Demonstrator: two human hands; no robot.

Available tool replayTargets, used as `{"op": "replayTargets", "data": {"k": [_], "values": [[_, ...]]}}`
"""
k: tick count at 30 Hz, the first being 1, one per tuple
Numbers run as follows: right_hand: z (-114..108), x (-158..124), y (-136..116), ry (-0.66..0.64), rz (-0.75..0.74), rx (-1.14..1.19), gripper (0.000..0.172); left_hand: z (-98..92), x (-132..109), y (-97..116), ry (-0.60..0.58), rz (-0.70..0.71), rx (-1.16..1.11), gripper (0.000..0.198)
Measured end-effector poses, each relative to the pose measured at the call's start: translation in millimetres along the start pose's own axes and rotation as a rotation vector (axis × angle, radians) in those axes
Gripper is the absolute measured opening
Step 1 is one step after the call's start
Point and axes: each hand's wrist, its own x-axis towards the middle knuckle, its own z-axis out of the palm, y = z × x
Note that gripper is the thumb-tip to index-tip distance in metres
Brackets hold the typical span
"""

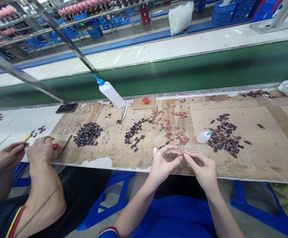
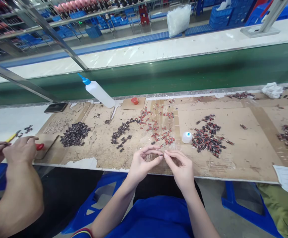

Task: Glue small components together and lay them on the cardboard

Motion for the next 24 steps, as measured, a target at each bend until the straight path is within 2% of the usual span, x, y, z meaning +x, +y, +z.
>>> {"op": "replayTargets", "data": {"k": [5, 11, 18, 24], "values": [[-14.3, 3.1, -7.2, -0.115, -0.022, -0.124, 0.014, 2.5, 0.5, 1.7, -0.017, 0.001, -0.002, 0.022], [-19.2, 7.4, -11.8, -0.132, 0.123, -0.019, 0.029, 3.6, -0.4, 4.0, -0.025, 0.007, 0.028, 0.018], [-15.2, 6.2, -5.1, -0.101, 0.146, 0.015, 0.026, 5.2, -1.7, 1.3, -0.034, -0.016, 0.012, 0.020], [-20.5, 9.0, -6.6, -0.168, 0.003, -0.077, 0.012, 7.7, -0.9, -2.0, -0.011, -0.011, 0.023, 0.022]]}}
